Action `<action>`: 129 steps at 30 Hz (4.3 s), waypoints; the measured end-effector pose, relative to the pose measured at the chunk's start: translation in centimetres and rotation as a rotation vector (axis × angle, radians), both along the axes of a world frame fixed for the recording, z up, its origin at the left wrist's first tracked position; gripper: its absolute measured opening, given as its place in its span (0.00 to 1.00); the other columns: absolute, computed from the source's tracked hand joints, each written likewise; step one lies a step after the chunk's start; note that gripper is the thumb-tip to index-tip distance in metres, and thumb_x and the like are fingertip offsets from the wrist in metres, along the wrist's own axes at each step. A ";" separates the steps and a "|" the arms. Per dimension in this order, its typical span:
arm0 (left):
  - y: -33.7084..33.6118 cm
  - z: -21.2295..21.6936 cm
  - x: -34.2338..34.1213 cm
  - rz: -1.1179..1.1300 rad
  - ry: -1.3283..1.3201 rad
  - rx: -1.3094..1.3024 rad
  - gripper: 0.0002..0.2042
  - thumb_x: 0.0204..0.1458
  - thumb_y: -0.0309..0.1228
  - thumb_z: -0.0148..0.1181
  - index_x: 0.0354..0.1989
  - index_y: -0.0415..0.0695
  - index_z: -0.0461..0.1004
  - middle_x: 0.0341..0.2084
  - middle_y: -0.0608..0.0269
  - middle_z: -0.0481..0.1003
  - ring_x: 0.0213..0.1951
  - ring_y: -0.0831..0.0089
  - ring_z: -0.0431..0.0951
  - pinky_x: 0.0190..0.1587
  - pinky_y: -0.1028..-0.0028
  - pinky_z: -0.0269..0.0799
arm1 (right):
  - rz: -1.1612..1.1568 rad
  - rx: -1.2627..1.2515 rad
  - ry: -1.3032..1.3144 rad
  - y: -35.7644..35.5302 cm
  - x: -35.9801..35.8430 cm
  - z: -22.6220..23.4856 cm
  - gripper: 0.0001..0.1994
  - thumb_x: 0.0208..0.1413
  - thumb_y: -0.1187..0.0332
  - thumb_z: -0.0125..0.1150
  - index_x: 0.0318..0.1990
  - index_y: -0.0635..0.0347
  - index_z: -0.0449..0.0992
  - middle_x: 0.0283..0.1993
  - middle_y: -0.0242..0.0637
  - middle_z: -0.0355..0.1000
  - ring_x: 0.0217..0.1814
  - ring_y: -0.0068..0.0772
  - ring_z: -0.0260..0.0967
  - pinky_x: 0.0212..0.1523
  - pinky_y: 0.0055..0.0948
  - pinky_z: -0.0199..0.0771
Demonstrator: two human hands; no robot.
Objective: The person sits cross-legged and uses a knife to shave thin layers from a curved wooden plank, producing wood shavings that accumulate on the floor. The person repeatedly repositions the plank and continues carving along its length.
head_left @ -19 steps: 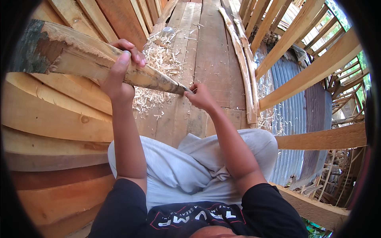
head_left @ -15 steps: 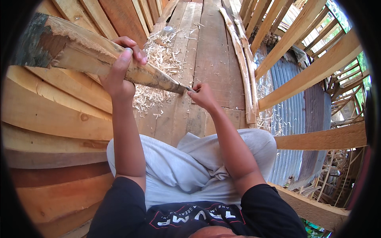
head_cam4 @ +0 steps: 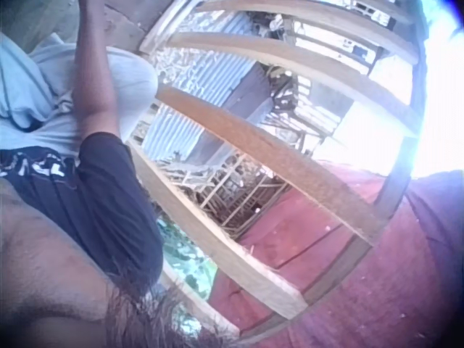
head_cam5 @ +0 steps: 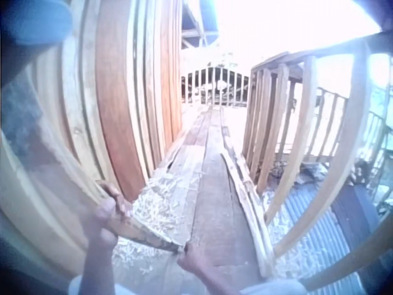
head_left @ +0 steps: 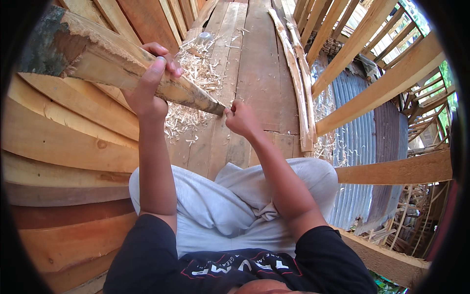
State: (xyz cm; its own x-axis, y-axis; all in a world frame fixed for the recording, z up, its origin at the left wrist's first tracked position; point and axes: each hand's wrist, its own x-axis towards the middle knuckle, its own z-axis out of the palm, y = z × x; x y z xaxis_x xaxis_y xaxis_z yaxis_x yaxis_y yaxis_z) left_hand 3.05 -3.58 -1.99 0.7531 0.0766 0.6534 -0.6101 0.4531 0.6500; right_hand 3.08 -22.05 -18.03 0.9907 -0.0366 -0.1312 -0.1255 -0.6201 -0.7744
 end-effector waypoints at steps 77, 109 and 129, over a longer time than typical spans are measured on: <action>0.2 -1.0 -1.0 -0.146 0.010 0.026 0.10 0.49 0.29 0.56 0.37 0.39 0.65 0.24 0.57 0.68 0.28 0.70 0.70 0.39 0.67 0.68 | 0.062 -0.188 -0.120 0.6 2.6 -6.5 0.23 0.59 0.60 0.39 0.33 0.73 0.77 0.40 0.64 0.74 0.44 0.66 0.71 0.49 0.55 0.69; 2.2 -1.0 -0.4 -0.136 -0.011 0.043 0.12 0.49 0.31 0.54 0.39 0.39 0.65 0.24 0.56 0.68 0.29 0.68 0.69 0.40 0.64 0.67 | -0.025 -0.070 0.056 2.3 1.5 -2.6 0.23 0.62 0.61 0.36 0.36 0.69 0.78 0.42 0.61 0.74 0.45 0.63 0.72 0.49 0.55 0.70; 2.6 -1.0 -0.9 -0.051 -0.026 0.129 0.11 0.51 0.34 0.50 0.39 0.41 0.63 0.25 0.57 0.66 0.30 0.66 0.67 0.41 0.63 0.64 | 0.027 -0.067 0.022 3.8 0.2 4.9 0.27 0.63 0.57 0.34 0.34 0.69 0.79 0.38 0.62 0.75 0.44 0.65 0.73 0.49 0.55 0.71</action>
State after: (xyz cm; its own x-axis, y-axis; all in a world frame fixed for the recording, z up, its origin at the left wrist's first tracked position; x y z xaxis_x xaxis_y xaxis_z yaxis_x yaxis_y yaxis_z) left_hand 2.12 -1.02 -2.94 0.7362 -0.0474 0.6751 -0.6061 0.3976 0.6889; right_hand 3.30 -18.29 -13.17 0.9883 -0.0193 -0.1514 -0.1247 -0.6737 -0.7284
